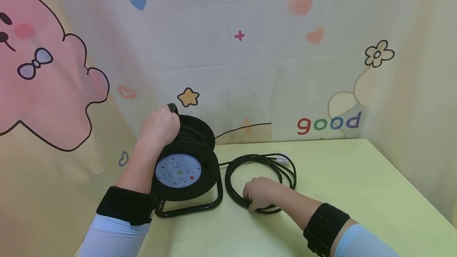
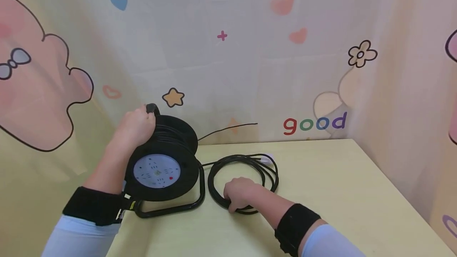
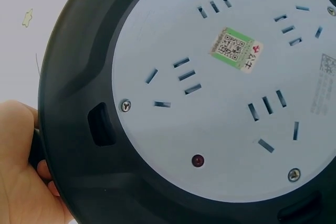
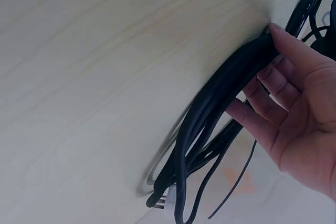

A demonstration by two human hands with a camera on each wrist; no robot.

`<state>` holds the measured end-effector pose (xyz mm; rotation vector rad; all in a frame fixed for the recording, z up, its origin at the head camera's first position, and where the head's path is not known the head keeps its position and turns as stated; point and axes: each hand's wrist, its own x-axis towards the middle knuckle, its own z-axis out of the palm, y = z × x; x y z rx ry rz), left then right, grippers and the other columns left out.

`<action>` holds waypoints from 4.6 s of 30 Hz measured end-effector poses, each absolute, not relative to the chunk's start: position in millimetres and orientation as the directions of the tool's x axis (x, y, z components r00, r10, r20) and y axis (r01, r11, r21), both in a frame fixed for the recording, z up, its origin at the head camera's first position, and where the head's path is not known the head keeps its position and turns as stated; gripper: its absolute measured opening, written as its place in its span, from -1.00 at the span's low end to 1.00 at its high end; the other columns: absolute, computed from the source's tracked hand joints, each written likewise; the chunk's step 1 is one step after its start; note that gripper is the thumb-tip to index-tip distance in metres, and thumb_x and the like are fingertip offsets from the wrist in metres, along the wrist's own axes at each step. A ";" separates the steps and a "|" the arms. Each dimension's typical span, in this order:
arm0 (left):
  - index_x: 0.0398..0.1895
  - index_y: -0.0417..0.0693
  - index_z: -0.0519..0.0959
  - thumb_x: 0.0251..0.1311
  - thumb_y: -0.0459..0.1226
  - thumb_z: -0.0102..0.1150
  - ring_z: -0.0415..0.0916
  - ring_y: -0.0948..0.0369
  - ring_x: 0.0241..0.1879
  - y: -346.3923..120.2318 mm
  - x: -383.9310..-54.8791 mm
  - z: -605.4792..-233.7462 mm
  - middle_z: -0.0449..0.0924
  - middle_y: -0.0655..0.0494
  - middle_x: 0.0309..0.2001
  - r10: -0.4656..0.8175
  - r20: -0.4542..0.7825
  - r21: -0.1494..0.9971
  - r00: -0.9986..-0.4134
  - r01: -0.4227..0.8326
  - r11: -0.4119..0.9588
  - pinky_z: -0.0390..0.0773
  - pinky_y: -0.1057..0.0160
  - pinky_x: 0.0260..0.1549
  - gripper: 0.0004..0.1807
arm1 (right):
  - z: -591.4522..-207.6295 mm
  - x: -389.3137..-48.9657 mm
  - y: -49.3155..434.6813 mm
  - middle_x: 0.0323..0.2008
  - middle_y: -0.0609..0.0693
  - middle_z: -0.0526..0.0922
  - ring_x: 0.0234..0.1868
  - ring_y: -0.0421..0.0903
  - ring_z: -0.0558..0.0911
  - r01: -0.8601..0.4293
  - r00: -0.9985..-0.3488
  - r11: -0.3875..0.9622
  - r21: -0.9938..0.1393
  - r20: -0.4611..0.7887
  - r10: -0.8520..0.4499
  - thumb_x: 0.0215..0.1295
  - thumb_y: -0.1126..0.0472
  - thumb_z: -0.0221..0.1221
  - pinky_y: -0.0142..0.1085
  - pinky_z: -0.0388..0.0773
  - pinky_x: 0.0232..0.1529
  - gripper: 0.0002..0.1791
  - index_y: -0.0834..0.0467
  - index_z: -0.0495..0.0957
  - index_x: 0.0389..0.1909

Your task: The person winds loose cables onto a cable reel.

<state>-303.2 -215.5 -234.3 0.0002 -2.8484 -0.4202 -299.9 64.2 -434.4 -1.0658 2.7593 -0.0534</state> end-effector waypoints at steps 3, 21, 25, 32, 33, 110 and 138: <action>0.06 -0.43 0.31 0.43 -0.21 -0.45 0.40 -0.07 -0.31 -216.6 -303.4 -234.4 0.42 -0.27 -0.11 -0.030 0.260 0.269 -0.965 0.043 0.962 0.49 0.01 -0.37 -0.54 | -434.3 -300.1 75.4 -0.48 -0.29 0.56 -0.42 -0.28 0.50 -0.656 -0.724 0.741 -0.143 -0.159 -0.672 -0.07 -0.02 0.44 -0.29 0.50 -0.35 -0.76 -0.08 0.66 -0.37; 0.17 -0.40 0.24 0.41 -0.18 -0.46 0.38 -0.09 -0.31 -216.3 -301.8 -234.2 0.43 -0.30 -0.12 -0.067 0.259 0.342 -0.964 0.027 0.939 0.44 0.02 -0.39 -0.51 | -432.9 -300.6 149.7 -0.50 -0.37 0.53 -0.40 -0.31 0.48 -0.554 -0.784 0.803 -0.220 -0.187 -0.592 -0.12 -0.04 0.47 -0.22 0.49 -0.24 -0.77 -0.16 0.69 -0.39; 0.13 -0.38 0.26 0.40 -0.17 -0.45 0.39 -0.09 -0.33 -216.2 -300.8 -234.5 0.43 -0.29 -0.14 -0.064 0.261 0.340 -0.963 0.030 0.940 0.44 0.02 -0.40 -0.52 | -433.5 -299.4 168.1 -0.54 -0.39 0.55 -0.44 -0.35 0.48 -0.544 -0.783 0.797 -0.261 -0.183 -0.594 -0.15 0.01 0.49 -0.22 0.50 -0.28 -0.80 -0.17 0.69 -0.45; 0.16 -0.38 0.25 0.41 -0.18 -0.45 0.39 -0.08 -0.35 -215.2 -301.5 -234.0 0.43 -0.27 -0.17 -0.065 0.261 0.342 -0.963 0.029 0.939 0.43 0.04 -0.44 -0.52 | -433.7 -298.1 196.8 -0.56 -0.36 0.56 -0.46 -0.32 0.49 -0.491 -0.802 0.809 -0.324 -0.195 -0.564 -0.18 0.05 0.51 -0.20 0.50 -0.30 -0.80 -0.17 0.66 -0.52; 0.18 -0.38 0.24 0.41 -0.18 -0.45 0.39 -0.08 -0.35 -215.3 -301.4 -233.8 0.43 -0.28 -0.16 -0.069 0.255 0.344 -0.964 0.024 0.939 0.43 0.04 -0.45 -0.51 | -433.0 -297.8 200.9 -0.55 -0.35 0.56 -0.46 -0.31 0.49 -0.485 -0.805 0.812 -0.326 -0.197 -0.560 -0.19 0.06 0.51 -0.20 0.50 -0.30 -0.80 -0.16 0.67 -0.52; -0.53 -0.23 0.55 0.00 0.18 0.30 0.55 0.10 -0.63 -319.2 -230.2 -373.0 0.61 0.00 -0.64 -0.085 -0.281 0.595 -0.956 -0.243 0.766 0.34 0.21 -0.63 -0.41 | -443.5 -361.2 20.7 0.38 0.08 0.21 0.35 0.04 0.16 -0.503 -0.829 0.796 -0.337 -0.071 -0.554 0.42 0.15 0.03 0.29 0.05 0.22 -0.37 0.14 0.09 0.44; -0.68 -0.22 0.53 0.19 -0.04 0.21 0.47 0.14 -0.71 -322.3 -234.7 -374.8 0.55 -0.02 -0.70 -0.117 -0.232 0.646 -0.966 -0.244 0.723 0.29 0.32 -0.72 -0.54 | -435.0 -367.4 47.7 -0.63 -0.20 0.35 -0.61 -0.23 0.33 -0.576 -0.802 0.817 0.002 0.195 -0.565 0.43 -0.01 0.05 -0.29 0.34 -0.58 -0.72 -0.06 0.35 -0.51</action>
